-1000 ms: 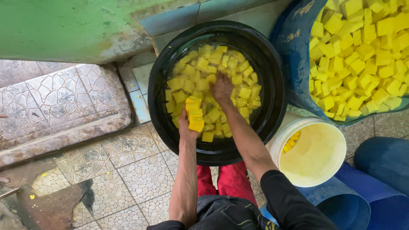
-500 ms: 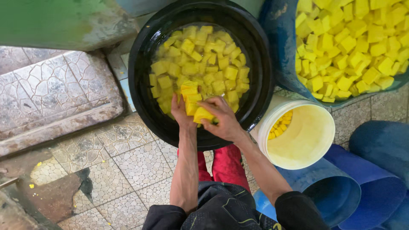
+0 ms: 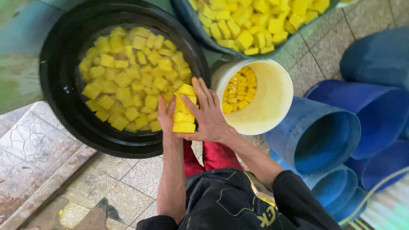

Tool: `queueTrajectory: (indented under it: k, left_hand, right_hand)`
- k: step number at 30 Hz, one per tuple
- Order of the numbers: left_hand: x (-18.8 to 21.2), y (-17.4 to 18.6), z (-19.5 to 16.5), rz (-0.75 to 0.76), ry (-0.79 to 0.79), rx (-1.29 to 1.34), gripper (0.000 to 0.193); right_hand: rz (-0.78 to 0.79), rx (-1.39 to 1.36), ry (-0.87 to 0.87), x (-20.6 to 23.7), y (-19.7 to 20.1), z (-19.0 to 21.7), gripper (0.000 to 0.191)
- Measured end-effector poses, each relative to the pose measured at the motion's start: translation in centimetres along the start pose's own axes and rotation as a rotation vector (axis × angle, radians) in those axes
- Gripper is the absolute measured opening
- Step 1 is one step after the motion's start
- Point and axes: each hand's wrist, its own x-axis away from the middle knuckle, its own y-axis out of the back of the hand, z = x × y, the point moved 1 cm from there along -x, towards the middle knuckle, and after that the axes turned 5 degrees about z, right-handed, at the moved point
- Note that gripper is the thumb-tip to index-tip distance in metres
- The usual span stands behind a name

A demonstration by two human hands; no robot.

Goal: The person rinses yellow foam blocks in a large black basin of water, squeezing and turning them by hand, then places the rinsed blocks into a white bucket beside the basin. They occasionally reach into the bucket to rearrange the blocks and add water with a small cup.

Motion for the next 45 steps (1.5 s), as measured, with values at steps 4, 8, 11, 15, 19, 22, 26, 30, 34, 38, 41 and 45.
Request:
queueTrajectory:
  k: [4, 8, 11, 15, 19, 22, 26, 30, 34, 38, 41, 45]
  left_hand:
    - [-0.7, -4.4, 7.5, -0.042, 0.127, -0.002, 0.079]
    - [-2.9, -6.4, 12.2, -0.080, -0.001, -0.583, 0.067]
    - [-2.2, -4.8, 9.7, -0.025, -0.068, -0.645, 0.060]
    - [0.0, -1.0, 4.0, -0.215, -0.078, -0.547, 0.057]
    - [3.0, 1.7, 0.2, -0.380, -0.166, -0.524, 0.055]
    - [4.4, 3.6, -0.8, -0.482, -0.200, -0.504, 0.053]
    - [5.2, 7.3, -2.7, -0.545, -0.274, -0.503, 0.046]
    - [4.8, 10.7, -4.4, -0.538, -0.440, -0.906, 0.034]
    - [1.7, 10.9, -5.4, -0.669, -0.429, -1.423, 0.029]
    - [-1.6, 8.3, -5.3, -0.637, -0.565, -1.821, 0.032]
    - [-3.3, 7.0, -5.3, -0.738, -0.254, -1.947, 0.052]
    - [-3.8, 6.3, -5.7, -0.616, -0.358, -2.193, 0.055]
  right_hand:
    - [0.135, -0.363, -0.047, 5.2, 1.8, -7.2, 0.103]
    - [-0.034, -1.650, -0.566, 10.1, 1.8, -16.1, 0.079]
    - [0.273, -1.531, -0.973, 12.3, 0.3, -22.1, 0.076]
    - [0.743, -1.108, -1.377, 13.2, -2.8, -27.2, 0.076]
    - [1.206, -0.057, -0.978, 12.2, -5.8, -28.5, 0.082]
    - [1.230, 0.640, -0.740, 11.6, -7.9, -26.8, 0.079]
    - [0.981, 0.661, -0.957, 9.9, -8.8, -23.4, 0.083]
    - [0.812, 0.428, -0.943, 8.3, -7.0, -19.9, 0.076]
    - [0.064, 0.181, -0.827, 5.0, -4.2, -14.9, 0.042]
    - [-0.152, -0.483, -0.515, 0.0, -6.9, -8.3, 0.021]
    - [0.170, -0.127, -0.502, -3.8, -11.8, -6.3, 0.037]
    - [0.462, 0.134, -0.644, -6.8, -16.0, -4.5, 0.063]
